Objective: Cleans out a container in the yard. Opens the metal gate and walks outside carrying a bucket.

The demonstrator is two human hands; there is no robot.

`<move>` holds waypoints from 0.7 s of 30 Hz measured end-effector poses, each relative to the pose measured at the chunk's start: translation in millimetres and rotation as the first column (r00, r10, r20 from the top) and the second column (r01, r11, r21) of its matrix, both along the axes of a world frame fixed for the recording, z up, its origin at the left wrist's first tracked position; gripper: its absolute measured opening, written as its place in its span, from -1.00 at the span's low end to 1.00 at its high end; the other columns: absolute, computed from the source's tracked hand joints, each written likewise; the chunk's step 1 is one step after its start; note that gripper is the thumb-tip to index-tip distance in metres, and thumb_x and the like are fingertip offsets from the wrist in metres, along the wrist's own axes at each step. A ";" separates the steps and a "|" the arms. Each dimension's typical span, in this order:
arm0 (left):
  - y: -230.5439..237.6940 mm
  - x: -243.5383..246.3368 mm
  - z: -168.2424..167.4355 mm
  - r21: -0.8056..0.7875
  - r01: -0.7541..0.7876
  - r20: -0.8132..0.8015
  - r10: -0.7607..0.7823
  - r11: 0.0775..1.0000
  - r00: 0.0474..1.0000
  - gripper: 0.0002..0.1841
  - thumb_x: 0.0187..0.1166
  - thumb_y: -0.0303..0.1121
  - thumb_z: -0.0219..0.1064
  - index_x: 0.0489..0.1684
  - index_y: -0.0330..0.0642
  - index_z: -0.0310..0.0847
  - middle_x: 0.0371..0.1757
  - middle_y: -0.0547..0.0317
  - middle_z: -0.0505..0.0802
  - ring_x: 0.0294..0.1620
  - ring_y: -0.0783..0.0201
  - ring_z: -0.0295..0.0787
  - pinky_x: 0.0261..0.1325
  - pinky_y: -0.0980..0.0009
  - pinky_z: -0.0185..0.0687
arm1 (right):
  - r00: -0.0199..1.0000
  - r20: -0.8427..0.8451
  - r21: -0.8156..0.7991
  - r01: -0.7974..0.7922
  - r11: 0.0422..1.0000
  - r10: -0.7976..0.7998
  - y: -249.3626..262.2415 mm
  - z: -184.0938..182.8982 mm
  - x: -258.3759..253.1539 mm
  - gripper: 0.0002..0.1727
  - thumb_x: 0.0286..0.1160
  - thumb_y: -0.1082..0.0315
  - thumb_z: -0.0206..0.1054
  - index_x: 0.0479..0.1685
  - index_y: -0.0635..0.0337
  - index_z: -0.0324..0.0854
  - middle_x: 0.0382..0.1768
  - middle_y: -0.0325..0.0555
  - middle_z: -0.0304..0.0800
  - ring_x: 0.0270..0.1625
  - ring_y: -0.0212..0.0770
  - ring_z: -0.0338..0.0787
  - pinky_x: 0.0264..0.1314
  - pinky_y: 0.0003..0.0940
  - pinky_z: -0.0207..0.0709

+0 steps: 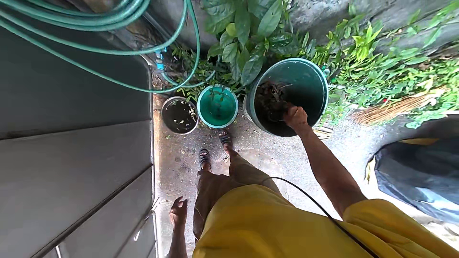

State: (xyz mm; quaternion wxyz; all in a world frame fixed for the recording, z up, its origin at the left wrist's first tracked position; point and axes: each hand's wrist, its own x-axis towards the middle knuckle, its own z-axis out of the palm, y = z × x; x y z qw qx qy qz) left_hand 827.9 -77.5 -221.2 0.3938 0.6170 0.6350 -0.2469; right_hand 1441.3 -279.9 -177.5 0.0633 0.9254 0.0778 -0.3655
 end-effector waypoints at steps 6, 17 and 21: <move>-31.0 29.4 10.0 -0.017 -0.128 0.076 0.129 0.992 0.989 -0.57 0.67 -0.34 0.36 0.44 -0.36 0.60 0.25 -0.27 0.84 0.29 -0.09 0.81 0.47 -0.06 0.57 | 0.997 -0.077 -0.059 -0.017 0.998 0.012 -6.2 -14.8 -1.9 -0.48 0.62 0.14 0.26 0.59 -0.09 0.49 0.21 0.36 0.78 0.24 0.46 0.77 0.11 0.52 0.56; 22.8 72.8 -10.4 -0.048 -0.310 0.307 0.309 0.950 0.900 -0.57 0.72 -0.27 0.30 0.48 -0.29 0.57 0.23 -0.11 0.85 -0.06 0.17 0.94 -0.01 0.18 0.89 | 0.965 0.206 0.477 -0.244 0.844 0.162 21.9 56.1 -58.5 -0.46 0.66 0.17 0.34 0.57 0.17 0.46 0.37 0.20 0.68 0.18 0.17 0.82 0.15 0.19 0.73; 12.8 43.9 -36.8 -0.094 -0.339 0.269 0.351 0.936 0.897 -0.58 0.72 -0.27 0.30 0.46 -0.29 0.58 0.22 -0.09 0.86 -0.06 0.18 0.93 -0.02 0.21 0.89 | 0.927 -0.199 0.713 -0.085 0.696 0.317 82.5 6.2 -142.9 -0.59 0.63 0.35 0.33 0.40 0.29 0.58 0.05 0.13 0.82 -0.01 -0.05 0.88 0.05 -0.06 0.81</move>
